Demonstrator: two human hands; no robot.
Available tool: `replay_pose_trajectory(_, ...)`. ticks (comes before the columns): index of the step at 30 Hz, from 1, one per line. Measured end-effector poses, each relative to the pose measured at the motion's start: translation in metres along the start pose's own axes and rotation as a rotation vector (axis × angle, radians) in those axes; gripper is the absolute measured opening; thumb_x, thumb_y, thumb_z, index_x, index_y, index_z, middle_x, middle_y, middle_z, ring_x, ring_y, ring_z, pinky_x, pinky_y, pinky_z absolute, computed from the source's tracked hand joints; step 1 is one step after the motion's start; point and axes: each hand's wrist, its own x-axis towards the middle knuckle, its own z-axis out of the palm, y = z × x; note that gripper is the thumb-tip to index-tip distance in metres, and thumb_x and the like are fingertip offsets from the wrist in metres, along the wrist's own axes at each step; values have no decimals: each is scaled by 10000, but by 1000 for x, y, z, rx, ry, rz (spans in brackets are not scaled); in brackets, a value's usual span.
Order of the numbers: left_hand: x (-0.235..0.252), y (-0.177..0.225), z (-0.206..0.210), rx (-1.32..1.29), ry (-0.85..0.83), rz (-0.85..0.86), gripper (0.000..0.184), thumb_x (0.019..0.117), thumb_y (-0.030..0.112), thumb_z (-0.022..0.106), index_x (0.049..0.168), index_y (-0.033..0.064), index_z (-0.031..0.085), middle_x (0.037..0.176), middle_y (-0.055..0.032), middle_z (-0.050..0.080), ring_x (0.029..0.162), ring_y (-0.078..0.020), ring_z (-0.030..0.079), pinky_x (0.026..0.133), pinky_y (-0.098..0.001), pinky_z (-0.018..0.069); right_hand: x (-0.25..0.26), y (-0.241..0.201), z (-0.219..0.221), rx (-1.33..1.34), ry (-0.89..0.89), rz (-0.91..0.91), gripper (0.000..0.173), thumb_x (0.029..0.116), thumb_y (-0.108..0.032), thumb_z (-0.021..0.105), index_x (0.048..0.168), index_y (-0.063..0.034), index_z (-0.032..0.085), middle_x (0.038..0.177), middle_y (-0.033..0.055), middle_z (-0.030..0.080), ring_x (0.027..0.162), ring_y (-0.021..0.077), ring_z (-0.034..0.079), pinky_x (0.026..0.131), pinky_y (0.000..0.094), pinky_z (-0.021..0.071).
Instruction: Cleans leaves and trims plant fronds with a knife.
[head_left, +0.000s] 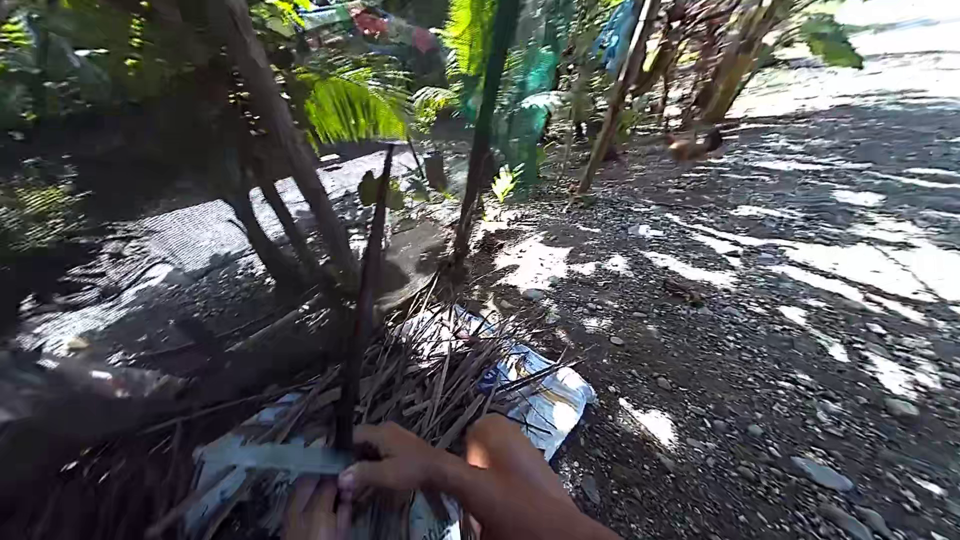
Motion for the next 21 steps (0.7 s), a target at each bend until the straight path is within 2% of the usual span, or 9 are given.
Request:
replay_pose_trajectory(2, 1, -7, 0, -2, 37, 35, 262, 1071, 45, 324, 950, 65, 556, 592, 91, 536, 413, 44, 388, 394, -119, 348, 3, 8, -4, 125, -90, 28, 301, 970, -109, 617, 1195, 89, 591, 898, 103, 664, 669, 83, 572, 633, 271, 498)
replay_pose_trajectory(3, 2, -6, -2, 0, 42, 21, 277, 1086, 65, 324, 962, 55, 572, 590, 81, 532, 407, 38, 378, 389, -121, 341, 4, 10, -7, 229, -164, 80, 316, 963, -113, 602, 1238, 37, 560, 870, 33, 649, 600, 26, 531, 563, 218, 469)
replay_pose_trajectory(5, 0, -2, -8, -5, -2, -15, 289, 1090, 68, 303, 1017, 47, 582, 591, 77, 528, 402, 36, 363, 384, -121, 327, 4, 16, -11, 409, -282, 172, 408, 925, -130, 594, 1317, -57, 508, 871, -31, 657, 541, -1, 519, 492, 187, 458)
replay_pose_trajectory(6, -1, -1, -11, -10, -36, -33, 290, 1084, 55, 290, 1054, 41, 578, 597, 76, 520, 403, 38, 354, 383, -118, 318, 2, 15, -12, 460, -302, 203, 455, 908, -126, 604, 1349, -77, 499, 878, -39, 669, 536, 0, 527, 487, 185, 464)
replay_pose_trajectory(7, -2, 1, -13, -18, -55, -55, 291, 1076, 41, 283, 1033, 45, 570, 594, 77, 514, 401, 39, 346, 383, -117, 309, 1, 13, -12, 483, -299, 230, 463, 899, -114, 614, 1347, -86, 504, 872, -42, 676, 531, 5, 533, 486, 186, 469)
replay_pose_trajectory(11, -4, 2, -16, -59, -53, -95, 324, 1066, 14, 296, 866, 77, 542, 563, 77, 485, 397, 29, 343, 387, -121, 304, 0, 8, -4, 458, -188, 239, 352, 878, -28, 646, 1218, -66, 564, 798, -50, 689, 506, 4, 537, 475, 175, 464)
replay_pose_trajectory(15, -4, 3, -16, -60, -83, -66, 354, 1078, 44, 299, 819, 98, 533, 568, 84, 476, 406, 31, 332, 393, -123, 289, 1, 9, -3, 393, -102, 159, 266, 866, -8, 662, 1128, -46, 627, 799, -42, 711, 515, 0, 558, 479, 172, 475)
replay_pose_trajectory(18, -4, 2, -17, -10, -155, -94, 312, 1112, 102, 305, 954, 54, 569, 617, 79, 475, 419, 28, 331, 391, -122, 289, 1, 6, -10, 403, 22, 216, 161, 883, 23, 626, 1032, -37, 614, 722, -25, 661, 487, 35, 546, 472, 202, 483)
replay_pose_trajectory(21, -6, 3, -18, 5, -185, -118, 301, 1110, 104, 307, 987, 47, 575, 607, 84, 478, 415, 33, 334, 389, -119, 285, 2, 2, -19, 515, 117, 278, 184, 901, 79, 561, 1053, -21, 586, 699, 0, 648, 470, 60, 549, 453, 214, 492)
